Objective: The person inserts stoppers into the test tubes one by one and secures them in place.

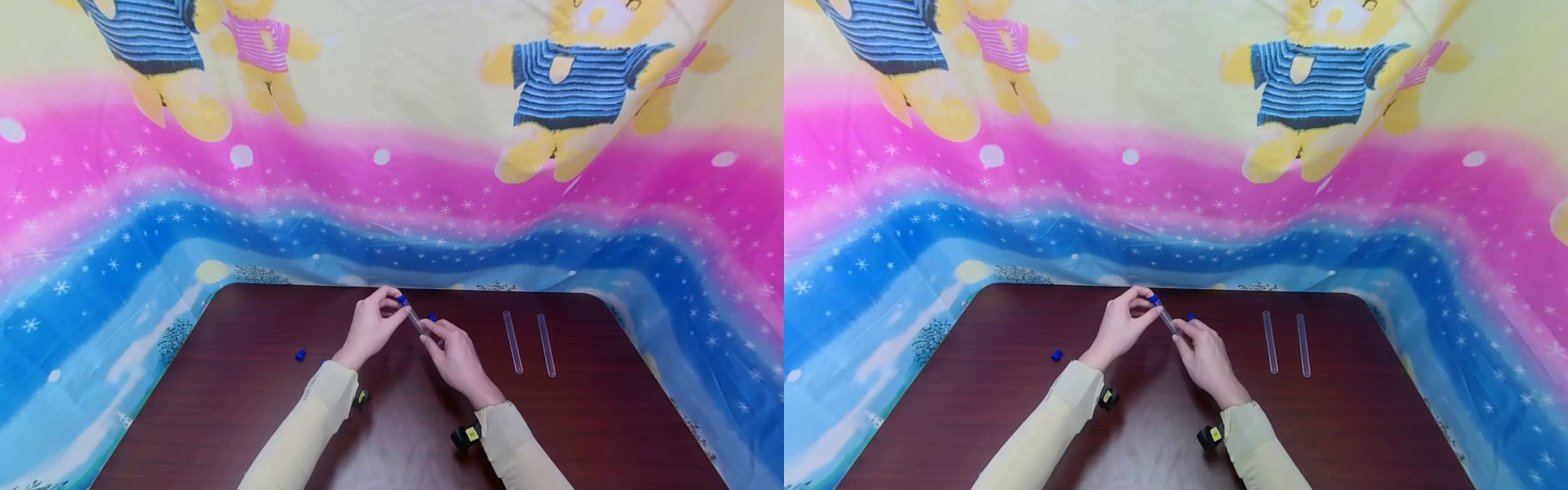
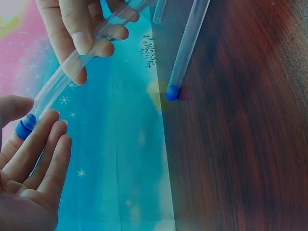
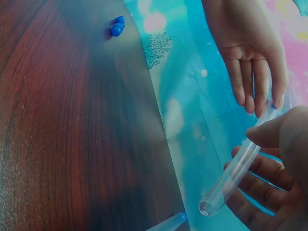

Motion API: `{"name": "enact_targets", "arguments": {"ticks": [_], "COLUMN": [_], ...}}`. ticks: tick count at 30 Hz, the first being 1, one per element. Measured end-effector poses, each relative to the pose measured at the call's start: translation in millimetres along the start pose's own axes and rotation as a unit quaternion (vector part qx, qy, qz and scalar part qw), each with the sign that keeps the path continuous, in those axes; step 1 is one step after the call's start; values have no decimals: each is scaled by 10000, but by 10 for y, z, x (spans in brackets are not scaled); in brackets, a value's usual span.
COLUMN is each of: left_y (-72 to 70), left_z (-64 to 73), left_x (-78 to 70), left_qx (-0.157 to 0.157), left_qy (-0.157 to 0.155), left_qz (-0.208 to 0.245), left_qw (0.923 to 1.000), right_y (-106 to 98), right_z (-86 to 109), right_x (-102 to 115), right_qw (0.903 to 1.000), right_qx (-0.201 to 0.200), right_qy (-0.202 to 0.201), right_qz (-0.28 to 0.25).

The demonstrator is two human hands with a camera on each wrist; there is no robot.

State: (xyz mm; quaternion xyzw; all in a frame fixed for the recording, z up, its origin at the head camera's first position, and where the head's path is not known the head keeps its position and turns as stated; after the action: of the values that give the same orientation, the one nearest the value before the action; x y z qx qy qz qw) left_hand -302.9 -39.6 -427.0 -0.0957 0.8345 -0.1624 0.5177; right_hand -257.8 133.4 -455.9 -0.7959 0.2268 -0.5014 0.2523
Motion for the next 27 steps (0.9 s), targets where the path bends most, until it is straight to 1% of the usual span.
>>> {"name": "enact_targets", "arguments": {"ticks": [4,6,13,17,21,27], "left_y": [9,19,59,73,75,73], "left_z": [-4,-6,-15,-22,-28,-58], "left_x": [-24,-31,-11,-2,8,-16], "left_qx": [34,68,186,281,366,535], "left_qy": [15,-33,-148,-172,-251,-346], "left_qz": [29,17,21,11,-52,-185], "left_qw": [10000,10000,9997,9995,9990,9978], "right_y": [6,11,25,31,41,49], "right_z": [-3,-1,8,14,19,23], "right_x": [-9,-18,-41,-74,-87,-93], "right_qw": [10000,9999,9999,10000,9999,9998], "right_qx": [14,31,18,58,115,151], "right_qy": [30,56,-43,-4,2,10], "right_qz": [-59,-79,-95,-55,-61,-120]}}
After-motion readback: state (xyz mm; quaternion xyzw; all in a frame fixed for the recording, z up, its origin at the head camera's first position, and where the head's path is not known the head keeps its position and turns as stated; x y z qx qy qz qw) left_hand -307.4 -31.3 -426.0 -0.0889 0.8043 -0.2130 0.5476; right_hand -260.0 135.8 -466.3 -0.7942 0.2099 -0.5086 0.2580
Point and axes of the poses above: each hand's wrist, its own z-axis away from the middle knuckle, its own y-axis out of the palm, x = y × z, the point moved 6 cm from there along -z, towards the middle knuckle, and after that the axes turned 1 degree about -z, right-handed, at the moved point
